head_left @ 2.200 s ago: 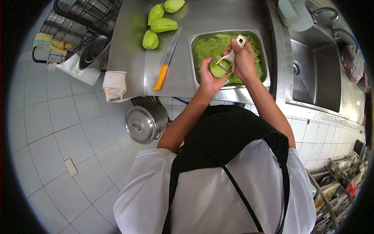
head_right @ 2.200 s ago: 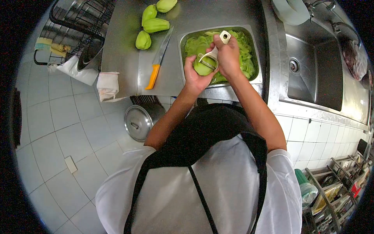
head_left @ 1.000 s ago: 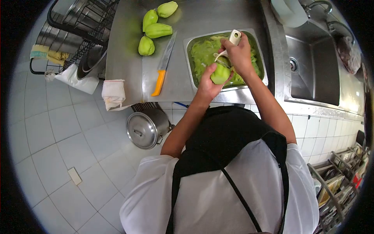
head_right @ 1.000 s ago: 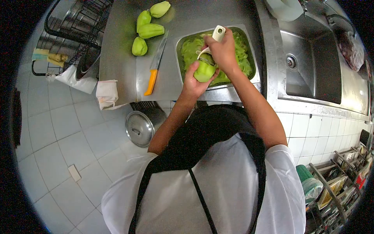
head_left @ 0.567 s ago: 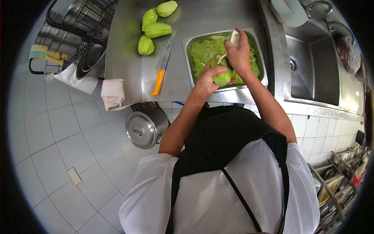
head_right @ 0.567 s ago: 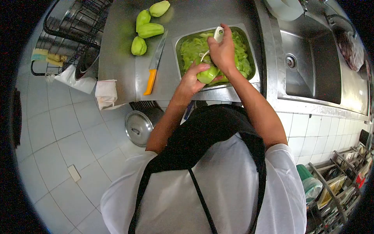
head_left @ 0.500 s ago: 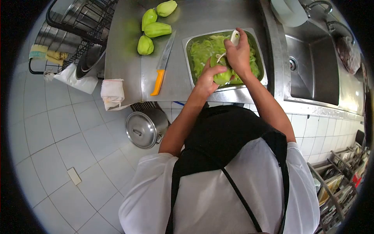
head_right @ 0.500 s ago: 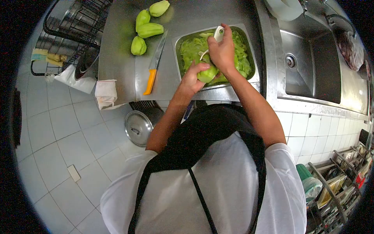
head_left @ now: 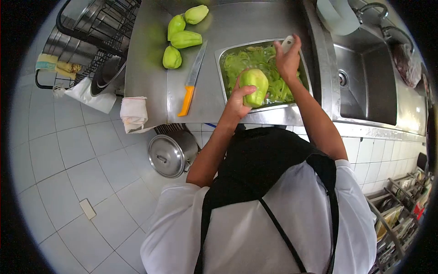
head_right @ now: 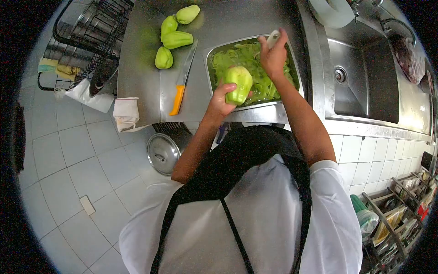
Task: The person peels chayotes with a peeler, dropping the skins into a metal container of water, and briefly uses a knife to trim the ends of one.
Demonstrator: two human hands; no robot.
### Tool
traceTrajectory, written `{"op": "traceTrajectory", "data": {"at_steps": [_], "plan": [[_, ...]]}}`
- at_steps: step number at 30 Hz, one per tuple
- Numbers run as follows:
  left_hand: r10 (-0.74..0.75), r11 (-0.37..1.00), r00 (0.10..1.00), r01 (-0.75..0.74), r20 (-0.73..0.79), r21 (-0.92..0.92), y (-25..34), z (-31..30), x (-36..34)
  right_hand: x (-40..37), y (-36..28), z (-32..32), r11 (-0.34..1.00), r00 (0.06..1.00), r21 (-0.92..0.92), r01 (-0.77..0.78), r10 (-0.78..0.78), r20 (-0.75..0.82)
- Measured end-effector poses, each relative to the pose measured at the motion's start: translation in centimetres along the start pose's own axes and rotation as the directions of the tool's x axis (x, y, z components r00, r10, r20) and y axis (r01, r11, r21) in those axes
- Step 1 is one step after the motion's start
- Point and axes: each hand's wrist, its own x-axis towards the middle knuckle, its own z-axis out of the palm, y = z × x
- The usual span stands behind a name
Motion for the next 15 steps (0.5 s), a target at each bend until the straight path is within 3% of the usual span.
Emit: {"op": "traceTrajectory", "data": {"at_steps": [3, 6, 9, 12, 15], "plan": [[-0.064, 0.988, 0.998, 0.063, 0.002, -0.143, -0.2, -1.9, 0.7, -2.9, 2.2, 0.4, 0.994, 0.943, -0.108, -0.023, 0.057, 0.327], [-0.054, 0.979, 0.998, 0.046, -0.031, -0.2, -0.2, -2.1, 0.9, -2.5, 2.1, 0.5, 0.996, 0.979, -0.022, 0.091, -0.085, 0.185], [0.003, 0.996, 1.0, -0.004, -0.004, -0.086, -0.4, -2.4, 1.0, -0.3, 0.9, 0.4, 0.956, 0.988, 0.282, -0.084, 0.043, 0.148], [0.024, 0.999, 0.999, -0.024, 0.035, 0.02, -0.3, -1.3, 1.1, -0.6, -5.7, -1.9, 0.677, 0.903, 0.599, -0.427, 0.287, 0.32], [0.057, 0.995, 0.998, -0.06, 0.042, 0.08, 0.0, 1.1, 1.0, -1.6, -7.0, -1.6, 0.624, 0.868, 0.604, -0.496, 0.325, 0.376]]}}
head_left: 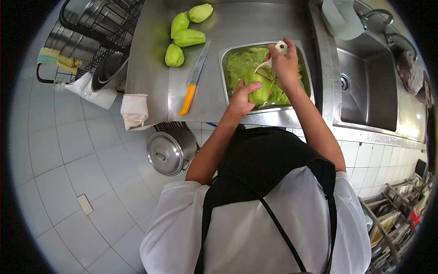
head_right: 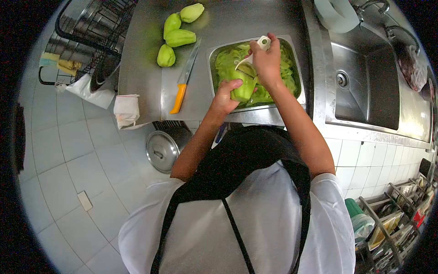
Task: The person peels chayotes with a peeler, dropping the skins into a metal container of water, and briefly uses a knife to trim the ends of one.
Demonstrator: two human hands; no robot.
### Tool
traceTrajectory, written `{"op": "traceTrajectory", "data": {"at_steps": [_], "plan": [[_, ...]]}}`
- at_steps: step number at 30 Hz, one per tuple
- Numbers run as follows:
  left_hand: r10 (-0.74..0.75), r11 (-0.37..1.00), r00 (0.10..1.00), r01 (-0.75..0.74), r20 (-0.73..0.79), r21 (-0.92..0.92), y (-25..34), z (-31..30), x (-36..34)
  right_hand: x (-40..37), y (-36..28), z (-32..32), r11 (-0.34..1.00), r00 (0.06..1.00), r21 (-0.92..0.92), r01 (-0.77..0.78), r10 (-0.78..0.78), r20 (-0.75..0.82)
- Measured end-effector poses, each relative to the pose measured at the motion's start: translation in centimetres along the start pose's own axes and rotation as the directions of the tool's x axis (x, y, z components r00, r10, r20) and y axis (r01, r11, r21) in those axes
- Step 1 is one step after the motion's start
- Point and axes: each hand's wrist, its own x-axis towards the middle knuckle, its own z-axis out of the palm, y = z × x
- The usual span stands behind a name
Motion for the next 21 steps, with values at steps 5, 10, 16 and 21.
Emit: {"op": "traceTrajectory", "data": {"at_steps": [5, 10, 16, 21], "plan": [[0.01, 0.999, 1.0, -0.011, 0.019, 0.041, -0.6, 0.0, 0.5, -0.4, 0.0, 0.2, 0.998, 0.999, -0.02, -0.052, 0.052, 0.008], [0.053, 0.995, 0.998, -0.051, -0.021, 0.081, -0.7, 0.9, 0.0, -0.2, 1.1, 0.0, 0.997, 0.999, -0.078, -0.03, 0.027, -0.046], [0.103, 0.895, 0.995, -0.099, 0.014, 0.435, 0.2, 0.9, -1.8, 3.4, 6.5, -2.7, 0.83, 0.935, -0.549, 0.101, -0.268, -0.232], [0.16, 0.935, 0.986, -0.169, 0.054, 0.312, 0.5, 1.9, -1.8, 3.4, 8.6, -5.1, 0.739, 0.892, -0.649, 0.181, -0.401, -0.207]]}}
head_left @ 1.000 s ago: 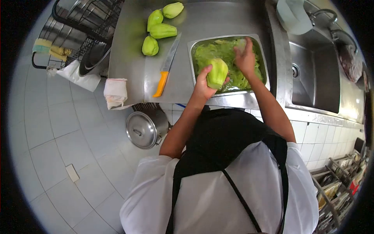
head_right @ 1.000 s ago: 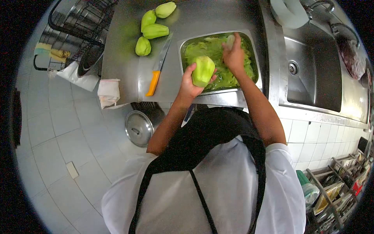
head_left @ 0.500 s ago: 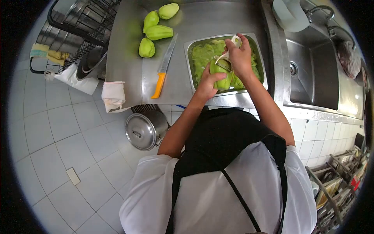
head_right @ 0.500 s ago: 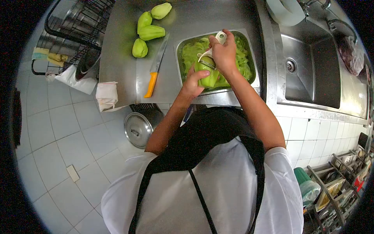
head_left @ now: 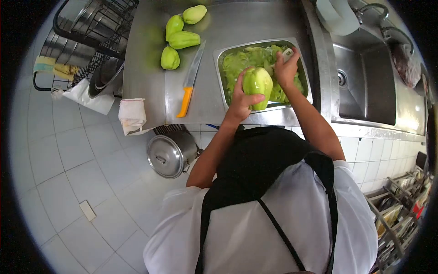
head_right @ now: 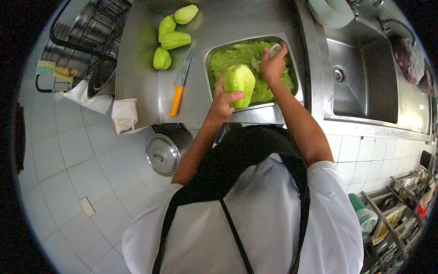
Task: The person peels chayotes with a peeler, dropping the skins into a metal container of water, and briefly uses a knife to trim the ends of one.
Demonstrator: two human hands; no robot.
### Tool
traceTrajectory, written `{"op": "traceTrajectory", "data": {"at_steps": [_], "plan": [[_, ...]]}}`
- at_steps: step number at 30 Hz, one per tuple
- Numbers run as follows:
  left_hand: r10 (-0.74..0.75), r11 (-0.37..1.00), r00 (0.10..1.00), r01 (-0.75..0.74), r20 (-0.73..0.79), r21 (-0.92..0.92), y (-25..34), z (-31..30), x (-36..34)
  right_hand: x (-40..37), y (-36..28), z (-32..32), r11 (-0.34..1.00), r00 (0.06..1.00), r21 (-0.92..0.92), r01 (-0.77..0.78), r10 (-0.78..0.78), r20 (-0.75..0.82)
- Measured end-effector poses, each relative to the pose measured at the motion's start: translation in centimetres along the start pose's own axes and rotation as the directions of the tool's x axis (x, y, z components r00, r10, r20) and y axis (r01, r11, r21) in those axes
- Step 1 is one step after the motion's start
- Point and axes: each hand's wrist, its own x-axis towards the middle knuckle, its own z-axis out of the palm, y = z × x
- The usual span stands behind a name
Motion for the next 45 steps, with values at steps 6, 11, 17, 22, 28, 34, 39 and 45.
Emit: {"op": "traceTrajectory", "data": {"at_steps": [6, 11, 17, 22, 28, 34, 39, 45], "plan": [[-0.099, 0.957, 0.995, 0.1, 0.017, -0.271, -0.5, -1.8, 0.4, 1.2, -1.4, -1.1, 0.977, 0.956, -0.095, 0.19, -0.162, 0.245], [-0.141, 0.907, 0.99, 0.121, -0.02, -0.404, -1.1, -1.5, 0.4, 3.6, -5.6, -2.4, 0.865, 0.973, 0.485, -0.129, 0.016, 0.231], [-0.005, 0.96, 0.996, -0.02, -0.087, -0.281, -0.7, -2.1, 1.6, 3.0, -3.9, -5.6, 0.742, 0.816, 0.415, -0.527, 0.307, 0.49], [0.042, 0.949, 0.986, -0.091, -0.164, -0.301, 1.9, -2.4, 3.5, -0.2, -5.1, -5.7, 0.917, 0.916, -0.069, 0.393, -0.384, 0.116], [-0.057, 0.948, 0.995, 0.028, -0.081, -0.317, 2.2, -3.3, 3.0, 1.5, 0.9, -0.7, 0.983, 0.947, 0.185, 0.001, -0.06, 0.315], [-0.158, 0.878, 0.982, 0.091, -0.104, -0.469, -1.0, -2.2, 0.3, 2.2, 1.1, -0.9, 0.984, 0.928, 0.177, 0.014, -0.079, 0.365], [-0.074, 0.901, 0.989, 0.01, -0.132, -0.434, -1.5, -2.7, 0.6, 2.0, -2.7, -3.7, 0.869, 0.936, 0.477, -0.136, -0.045, 0.349], [0.155, 0.956, 0.961, -0.204, -0.228, -0.21, 1.7, -0.2, 3.5, 0.0, -6.6, -6.2, 0.847, 0.712, 0.194, -0.495, 0.268, 0.648]]}}
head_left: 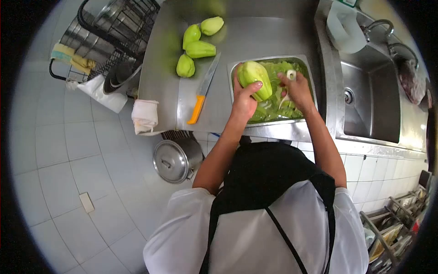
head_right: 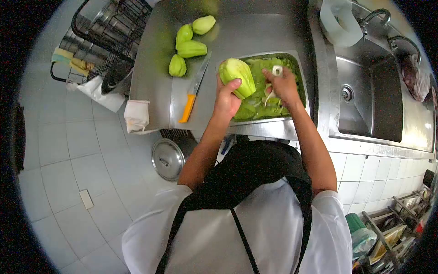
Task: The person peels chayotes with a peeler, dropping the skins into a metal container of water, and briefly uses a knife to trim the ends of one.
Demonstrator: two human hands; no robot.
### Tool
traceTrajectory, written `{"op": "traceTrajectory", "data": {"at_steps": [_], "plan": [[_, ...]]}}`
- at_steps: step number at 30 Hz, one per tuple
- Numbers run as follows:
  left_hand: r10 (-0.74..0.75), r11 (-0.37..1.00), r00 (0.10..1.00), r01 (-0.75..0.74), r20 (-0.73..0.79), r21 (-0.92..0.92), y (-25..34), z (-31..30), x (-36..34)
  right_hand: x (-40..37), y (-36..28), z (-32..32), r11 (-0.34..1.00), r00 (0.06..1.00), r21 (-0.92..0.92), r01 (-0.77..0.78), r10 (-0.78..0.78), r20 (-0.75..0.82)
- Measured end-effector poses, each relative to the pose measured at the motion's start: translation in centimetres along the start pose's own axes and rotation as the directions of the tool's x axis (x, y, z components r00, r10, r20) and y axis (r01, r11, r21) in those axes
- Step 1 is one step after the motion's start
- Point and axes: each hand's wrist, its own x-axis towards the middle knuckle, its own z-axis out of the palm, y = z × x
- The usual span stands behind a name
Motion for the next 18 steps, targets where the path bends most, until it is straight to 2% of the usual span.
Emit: {"op": "traceTrajectory", "data": {"at_steps": [2, 4, 7, 8, 10, 11, 13, 15, 18], "plan": [[0.069, 0.996, 0.997, -0.071, 0.035, 0.057, 0.4, 1.1, 1.3, -1.1, -1.8, 0.7, 0.966, 0.966, 0.151, -0.21, 0.182, 0.183], [0.105, 0.989, 0.991, -0.114, 0.088, 0.098, 0.4, 2.1, 2.2, -2.0, -3.3, 1.0, 0.857, 0.868, 0.297, -0.421, 0.286, 0.407], [0.144, 0.963, 0.977, -0.176, 0.16, 0.206, 0.1, 2.8, 2.5, 0.2, -2.4, 0.5, 0.826, 0.829, 0.334, -0.453, 0.254, 0.498], [0.092, 0.99, 0.984, -0.107, 0.152, 0.094, 0.3, 2.8, 2.4, 0.4, -2.2, -0.1, 0.865, 0.875, 0.301, -0.402, 0.265, 0.406], [-0.013, 0.991, 0.99, 0.031, 0.139, -0.132, 1.4, 2.5, 2.1, 0.6, -2.7, -1.3, 0.926, 0.908, 0.274, -0.258, 0.136, 0.396], [-0.103, 0.968, 0.989, 0.125, 0.11, -0.217, 1.9, 2.6, 1.7, 0.9, -3.0, -1.8, 0.948, 0.914, 0.257, -0.189, 0.074, 0.4], [-0.288, 0.874, 0.955, 0.293, 0.073, -0.387, 3.4, 3.9, 0.9, 0.6, -4.8, -2.8, 0.98, 0.904, 0.154, -0.124, 0.048, 0.424], [-0.377, 0.867, 0.907, 0.416, 0.187, -0.275, 3.6, 3.7, 1.0, 0.9, -6.2, -3.1, 0.998, 0.897, 0.04, -0.04, 0.019, 0.442], [-0.544, 0.798, 0.785, 0.593, 0.296, -0.106, 4.6, 3.6, 1.2, 1.3, -8.1, -3.7, 0.995, 0.846, -0.069, 0.073, -0.025, 0.533]]}}
